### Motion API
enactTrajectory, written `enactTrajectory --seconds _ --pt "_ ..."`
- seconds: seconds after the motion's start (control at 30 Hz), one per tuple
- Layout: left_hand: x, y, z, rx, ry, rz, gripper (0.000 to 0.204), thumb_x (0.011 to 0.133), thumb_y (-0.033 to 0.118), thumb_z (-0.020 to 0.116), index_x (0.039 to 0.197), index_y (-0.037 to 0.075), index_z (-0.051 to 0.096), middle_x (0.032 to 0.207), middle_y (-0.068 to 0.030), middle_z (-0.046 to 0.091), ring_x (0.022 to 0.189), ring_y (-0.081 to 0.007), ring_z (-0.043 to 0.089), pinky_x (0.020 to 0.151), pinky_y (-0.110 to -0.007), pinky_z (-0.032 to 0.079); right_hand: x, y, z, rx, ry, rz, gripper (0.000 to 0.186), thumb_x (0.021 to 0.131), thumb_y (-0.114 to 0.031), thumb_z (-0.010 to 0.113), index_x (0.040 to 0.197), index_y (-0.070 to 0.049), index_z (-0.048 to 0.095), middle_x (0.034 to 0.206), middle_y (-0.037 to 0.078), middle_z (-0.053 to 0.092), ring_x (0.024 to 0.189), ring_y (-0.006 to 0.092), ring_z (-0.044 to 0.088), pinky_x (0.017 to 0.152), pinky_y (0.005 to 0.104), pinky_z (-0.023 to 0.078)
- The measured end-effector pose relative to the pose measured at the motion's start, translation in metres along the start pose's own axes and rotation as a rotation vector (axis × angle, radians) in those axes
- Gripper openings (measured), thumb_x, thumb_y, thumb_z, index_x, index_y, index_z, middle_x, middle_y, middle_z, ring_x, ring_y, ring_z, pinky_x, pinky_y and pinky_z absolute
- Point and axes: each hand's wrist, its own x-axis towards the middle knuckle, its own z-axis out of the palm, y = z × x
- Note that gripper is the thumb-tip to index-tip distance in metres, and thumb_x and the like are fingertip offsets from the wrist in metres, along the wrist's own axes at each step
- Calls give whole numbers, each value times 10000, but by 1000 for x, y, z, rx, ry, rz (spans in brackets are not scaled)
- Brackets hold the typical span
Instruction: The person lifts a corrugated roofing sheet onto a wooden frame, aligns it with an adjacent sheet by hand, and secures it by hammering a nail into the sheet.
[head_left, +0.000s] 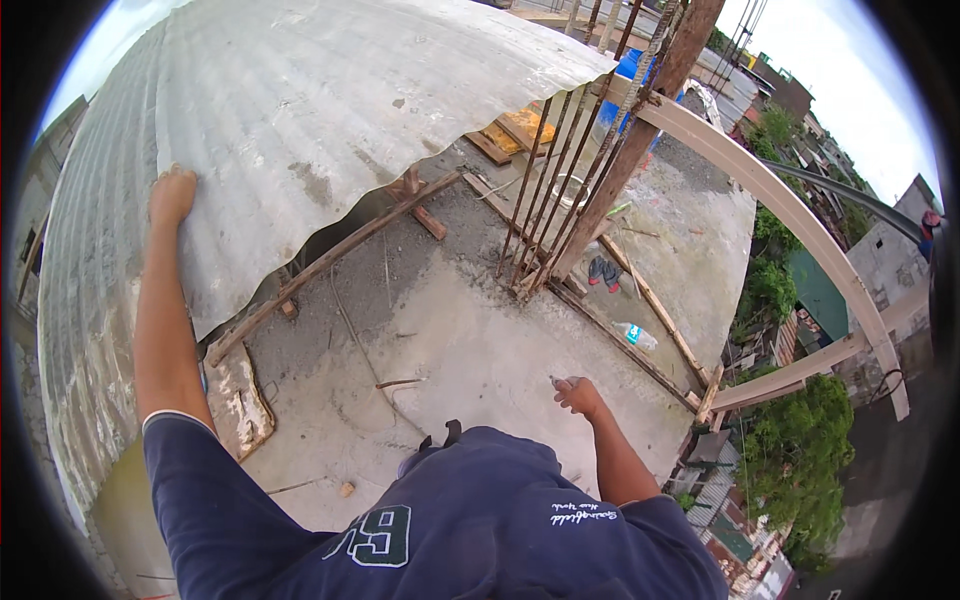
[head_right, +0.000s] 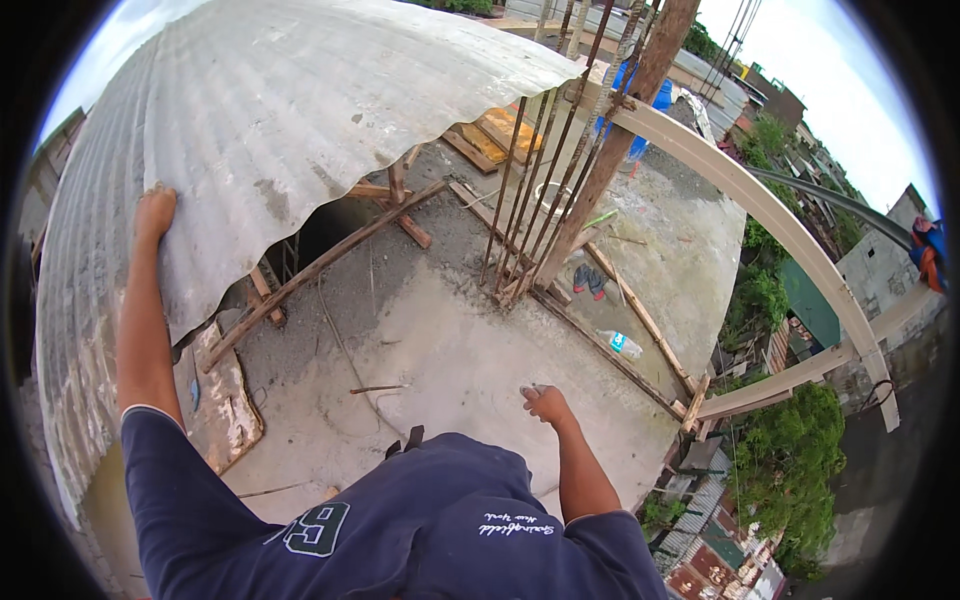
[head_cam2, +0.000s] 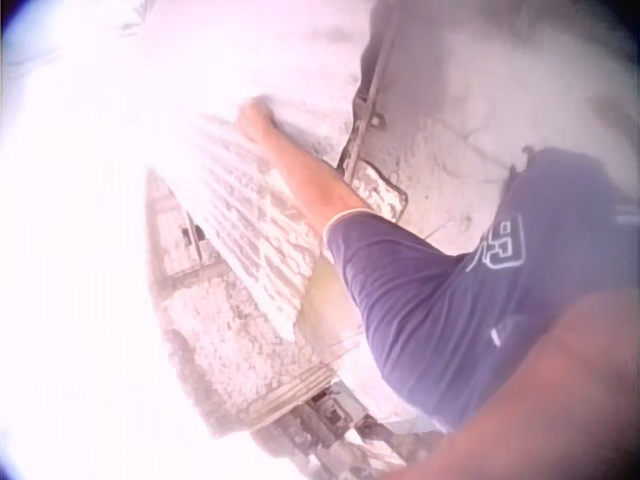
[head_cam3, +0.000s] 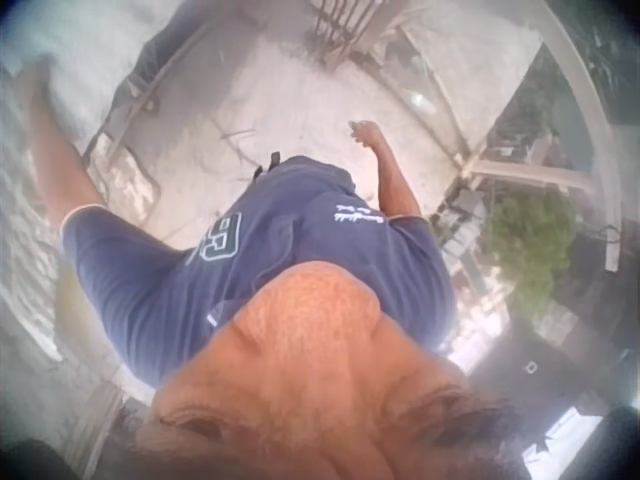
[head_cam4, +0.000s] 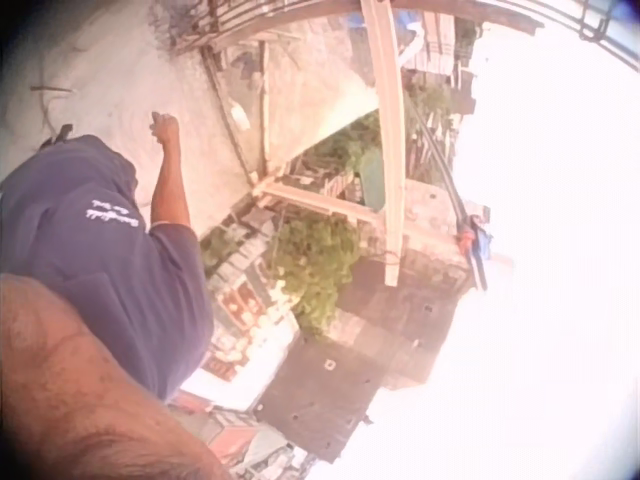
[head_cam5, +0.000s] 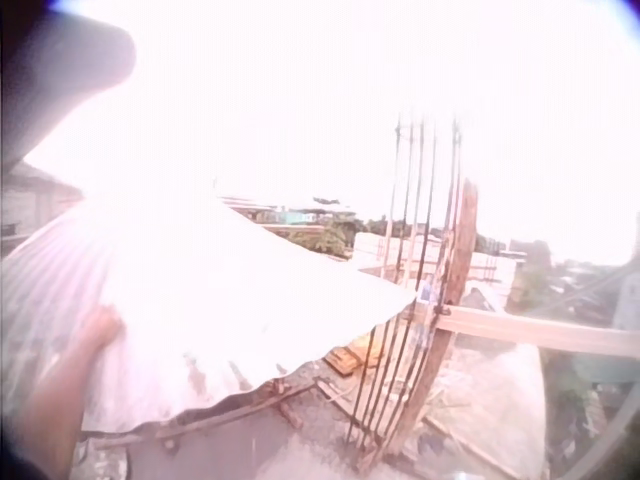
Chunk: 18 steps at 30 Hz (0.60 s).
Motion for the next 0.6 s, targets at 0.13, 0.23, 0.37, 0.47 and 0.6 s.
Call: enactTrajectory --seconds 0.13,0.23,0.37,0.47,0.6 --pt "-23 -4 -5 -37 130 -16 349 924 204 417 1035 8 684 1315 -292 570 1141 -446 588 961 -516 489 -17 -134 10 150 -21 -281 421 974 -398 552 1070 -5 671 890 97 709 740 159 640 588 289 508" --pt "-19 -3 14 -376 88 -309 601 926 358 383 1404 14 500 1405 -294 496 1304 -449 468 1088 -520 388 -34 -207 29 254 -86 -525 439 1013 -380 497 1110 20 649 886 95 694 726 144 627 608 274 500" --pt "-37 44 -32 -533 108 -388 610 917 360 391 1426 41 501 1467 -265 449 1365 -434 407 1110 -541 342 -67 -258 38 256 -214 -643 526 1029 -435 478 1193 46 610 909 97 687 741 135 618 625 265 503" --pt "-46 39 -46 -524 132 -398 635 919 370 420 1447 20 464 1476 -268 435 1381 -433 396 1119 -544 348 -96 -302 65 289 -320 -700 606 1007 -502 512 1247 50 585 939 112 688 765 135 622 632 258 499" --pt "-58 23 -41 -531 131 -425 637 918 372 422 1449 21 462 1478 -260 438 1386 -428 391 1120 -543 344 -128 -369 118 425 -588 -734 947 895 -697 565 1381 107 442 1178 215 642 924 222 638 742 318 514"
